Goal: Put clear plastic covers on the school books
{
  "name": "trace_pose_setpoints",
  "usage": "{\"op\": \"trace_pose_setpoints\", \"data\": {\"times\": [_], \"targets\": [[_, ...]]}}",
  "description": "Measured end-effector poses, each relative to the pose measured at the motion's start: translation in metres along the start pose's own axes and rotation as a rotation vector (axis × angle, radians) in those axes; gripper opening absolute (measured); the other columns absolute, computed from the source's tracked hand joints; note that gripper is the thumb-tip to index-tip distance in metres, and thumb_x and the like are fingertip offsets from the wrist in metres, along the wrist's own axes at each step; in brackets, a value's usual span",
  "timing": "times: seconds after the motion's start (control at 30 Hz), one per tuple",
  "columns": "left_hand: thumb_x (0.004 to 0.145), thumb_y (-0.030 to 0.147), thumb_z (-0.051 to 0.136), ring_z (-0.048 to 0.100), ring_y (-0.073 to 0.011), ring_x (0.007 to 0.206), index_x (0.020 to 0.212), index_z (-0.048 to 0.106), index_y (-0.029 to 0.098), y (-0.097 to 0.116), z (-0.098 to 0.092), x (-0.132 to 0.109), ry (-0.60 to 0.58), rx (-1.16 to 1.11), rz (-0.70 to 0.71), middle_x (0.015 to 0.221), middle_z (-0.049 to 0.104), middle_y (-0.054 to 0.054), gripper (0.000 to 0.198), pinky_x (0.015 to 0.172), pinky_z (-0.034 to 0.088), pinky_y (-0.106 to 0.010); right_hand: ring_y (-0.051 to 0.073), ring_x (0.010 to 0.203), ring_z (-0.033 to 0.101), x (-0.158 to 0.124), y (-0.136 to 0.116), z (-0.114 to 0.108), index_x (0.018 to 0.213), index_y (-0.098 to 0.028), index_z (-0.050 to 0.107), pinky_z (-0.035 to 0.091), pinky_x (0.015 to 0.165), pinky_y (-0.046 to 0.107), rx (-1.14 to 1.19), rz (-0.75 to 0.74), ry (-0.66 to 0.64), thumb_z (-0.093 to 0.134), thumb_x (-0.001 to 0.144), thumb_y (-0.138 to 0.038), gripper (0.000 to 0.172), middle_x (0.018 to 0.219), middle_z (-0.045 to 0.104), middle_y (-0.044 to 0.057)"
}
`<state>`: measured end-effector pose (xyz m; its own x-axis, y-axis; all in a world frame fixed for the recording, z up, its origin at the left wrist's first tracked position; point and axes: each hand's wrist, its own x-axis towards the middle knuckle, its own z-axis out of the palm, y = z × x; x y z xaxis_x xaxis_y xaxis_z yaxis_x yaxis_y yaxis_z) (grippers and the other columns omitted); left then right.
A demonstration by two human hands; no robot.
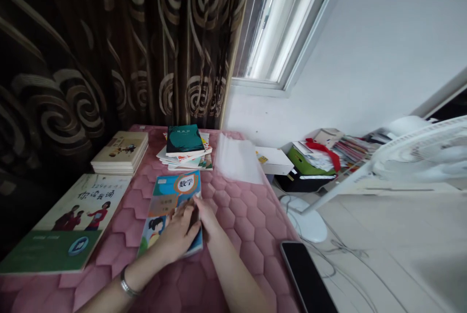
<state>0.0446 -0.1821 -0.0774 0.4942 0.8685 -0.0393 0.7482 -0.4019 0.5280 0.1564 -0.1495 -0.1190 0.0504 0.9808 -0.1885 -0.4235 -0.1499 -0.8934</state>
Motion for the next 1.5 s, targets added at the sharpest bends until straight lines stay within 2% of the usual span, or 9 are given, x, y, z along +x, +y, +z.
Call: {"op": "trace_pose_setpoints", "data": {"times": [0.13,0.27,0.5,0.73,0.9,1.1,1.23,1.33,1.5], "targets": [[0.094,0.036,0.036,0.022,-0.0279,0.145,0.144,0.035,0.01,-0.025,0.041,-0.001,0.006,0.122,0.155,0.154,0.031,-0.019,0.056,0.117,0.018,-0.056,0.025,0.094,0.068,-0.006,0.013,-0.024,0.093,-0.014,0.066,0.051,0.087,0.035,-0.168,0.154,0.006,0.063,0.074,-0.051,0.042,0.092,0.074,0.009],[0.094,0.041,0.036,0.019,-0.028,0.145,0.146,0.033,0.012,-0.035,0.052,-0.006,0.059,0.225,0.266,0.156,0.027,-0.017,0.059,0.117,0.019,-0.055,0.021,0.099,0.067,0.002,0.006,-0.032,0.098,-0.015,0.064,0.05,0.085,0.03,-0.857,-0.03,0.125,0.045,0.09,-0.037,0.031,0.102,0.072,0.01],[0.096,0.034,0.031,0.026,-0.0253,0.143,0.145,0.039,0.024,-0.067,0.031,0.0,0.113,0.32,0.1,0.156,0.028,-0.006,0.051,0.117,0.018,-0.053,0.023,0.1,0.066,0.009,0.007,-0.03,0.096,-0.014,0.062,0.046,0.084,0.028,-1.254,-0.069,0.273,0.035,0.096,-0.026,0.03,0.1,0.07,0.015],[0.095,0.025,0.033,0.037,-0.0287,0.138,0.143,0.042,0.016,-0.119,-0.002,0.008,0.296,0.434,-0.212,0.151,0.039,-0.015,0.05,0.113,0.026,-0.052,0.024,0.098,0.066,0.0,0.007,-0.021,0.098,-0.012,0.062,0.046,0.08,0.028,-1.364,-0.106,0.292,0.03,0.098,-0.023,0.034,0.099,0.07,0.015],[0.092,0.012,0.032,0.059,-0.0259,0.109,0.126,0.057,0.016,-0.11,-0.007,0.025,0.366,0.28,-0.291,0.121,0.061,-0.016,0.043,0.094,0.046,-0.042,0.023,0.098,0.067,0.0,0.006,-0.021,0.102,-0.012,0.062,0.046,0.08,0.027,-1.378,-0.12,0.294,0.03,0.099,-0.023,0.034,0.101,0.07,0.015],[0.087,0.003,0.032,0.064,-0.0188,0.093,0.126,0.052,0.014,-0.107,-0.013,0.06,0.387,0.224,-0.288,0.119,0.056,-0.016,0.045,0.085,0.051,-0.033,0.022,0.098,0.068,0.007,-0.006,-0.028,0.113,-0.012,0.059,0.047,0.079,0.026,-1.398,-0.12,0.33,0.026,0.1,-0.023,0.037,0.106,0.07,0.015],[0.087,0.004,0.029,0.065,-0.0246,0.089,0.125,0.054,0.011,-0.102,-0.01,0.063,0.361,0.277,-0.317,0.122,0.053,-0.021,0.046,0.076,0.053,-0.039,0.025,0.094,0.069,0.011,-0.008,-0.028,0.114,-0.007,0.058,0.049,0.076,0.029,-1.441,-0.064,0.361,0.032,0.099,-0.023,0.034,0.101,0.071,0.018],[0.087,0.005,0.027,0.061,-0.0315,0.105,0.126,0.055,0.011,-0.092,-0.006,0.062,0.356,0.374,-0.308,0.131,0.05,-0.024,0.048,0.087,0.049,-0.05,0.026,0.092,0.07,0.012,-0.005,-0.027,0.128,-0.006,0.051,0.05,0.076,0.032,-1.466,-0.044,0.36,0.034,0.098,-0.022,0.037,0.101,0.071,0.018],[0.093,0.016,0.032,0.033,-0.0251,0.14,0.139,0.046,0.017,-0.076,0.013,0.083,0.178,0.439,0.041,0.153,0.036,-0.011,0.049,0.114,0.026,-0.044,0.026,0.094,0.07,0.013,-0.006,-0.028,0.141,-0.009,0.041,0.052,0.079,0.034,-1.531,-0.064,0.286,0.029,0.098,-0.022,0.047,0.104,0.072,0.018]]}}
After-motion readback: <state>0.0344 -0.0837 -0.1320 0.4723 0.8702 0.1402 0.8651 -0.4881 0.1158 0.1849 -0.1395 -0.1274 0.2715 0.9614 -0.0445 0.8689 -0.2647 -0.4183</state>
